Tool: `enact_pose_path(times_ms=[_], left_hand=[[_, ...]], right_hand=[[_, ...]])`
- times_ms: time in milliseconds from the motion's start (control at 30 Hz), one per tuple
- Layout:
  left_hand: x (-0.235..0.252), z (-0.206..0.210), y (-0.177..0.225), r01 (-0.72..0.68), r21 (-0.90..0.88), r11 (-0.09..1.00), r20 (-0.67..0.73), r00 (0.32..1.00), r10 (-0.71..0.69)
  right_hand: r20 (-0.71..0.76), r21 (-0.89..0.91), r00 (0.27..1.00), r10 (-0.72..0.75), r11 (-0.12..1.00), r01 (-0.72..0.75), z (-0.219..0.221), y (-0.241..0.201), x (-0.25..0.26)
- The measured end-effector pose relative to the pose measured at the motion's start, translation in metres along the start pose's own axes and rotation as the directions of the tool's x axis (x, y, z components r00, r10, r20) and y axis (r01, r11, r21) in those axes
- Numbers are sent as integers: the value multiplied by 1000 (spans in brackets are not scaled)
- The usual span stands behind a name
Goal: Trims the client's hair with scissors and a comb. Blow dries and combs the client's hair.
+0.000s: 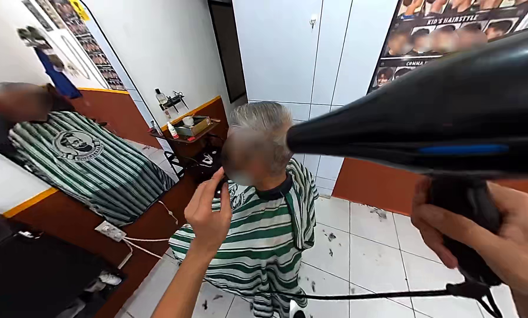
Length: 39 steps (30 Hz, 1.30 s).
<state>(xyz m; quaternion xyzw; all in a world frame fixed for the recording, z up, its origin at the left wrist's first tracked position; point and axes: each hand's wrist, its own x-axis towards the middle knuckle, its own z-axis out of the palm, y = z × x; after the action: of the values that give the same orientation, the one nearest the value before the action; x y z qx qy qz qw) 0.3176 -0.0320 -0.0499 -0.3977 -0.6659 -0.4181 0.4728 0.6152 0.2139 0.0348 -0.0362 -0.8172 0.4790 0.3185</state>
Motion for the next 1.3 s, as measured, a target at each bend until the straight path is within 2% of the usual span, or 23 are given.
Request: enact_pose_path(times_ms=[67,167,267,367,467,567,700,800,967,1133,1233,1300], left_hand=[[7,18,-4,-42,14,999,-40,998,42],[20,32,-1,-64,19,998,-70,995,65],[30,38,9,-94,70,993,-53,994,98],[35,38,20,-123,148,981,-17,992,127],[39,34,30,-99,231,968,-9,995,104],[46,36,43,-73,321,944,-38,995,90],[51,53,67,-50,476,878,-38,996,77],[58,71,80,-56,518,854,-21,997,78],[60,99,92,-115,608,785,91,993,75],[67,128,100,-218,729,649,191,975,112],[77,133,102,-265,758,596,244,963,117],[88,127,97,-295,770,566,299,950,88]], right_hand=[[25,-38,1000,7,999,-6,-11,14,7],[97,23,994,39,999,-42,-32,30,13],[143,107,988,65,991,-81,-49,50,18],[180,202,984,18,978,-55,-63,82,32],[263,317,965,-11,945,-76,-77,121,56],[283,338,959,-10,937,-90,-80,153,81],[381,413,924,-39,901,-133,-91,188,116],[476,495,876,-80,847,-191,-98,219,145],[510,594,839,-192,784,-182,-105,247,182],[506,751,787,-353,630,-200,-95,266,210],[521,748,768,-373,633,-200,-91,271,223],[556,705,723,-409,693,-151,-93,274,235]])
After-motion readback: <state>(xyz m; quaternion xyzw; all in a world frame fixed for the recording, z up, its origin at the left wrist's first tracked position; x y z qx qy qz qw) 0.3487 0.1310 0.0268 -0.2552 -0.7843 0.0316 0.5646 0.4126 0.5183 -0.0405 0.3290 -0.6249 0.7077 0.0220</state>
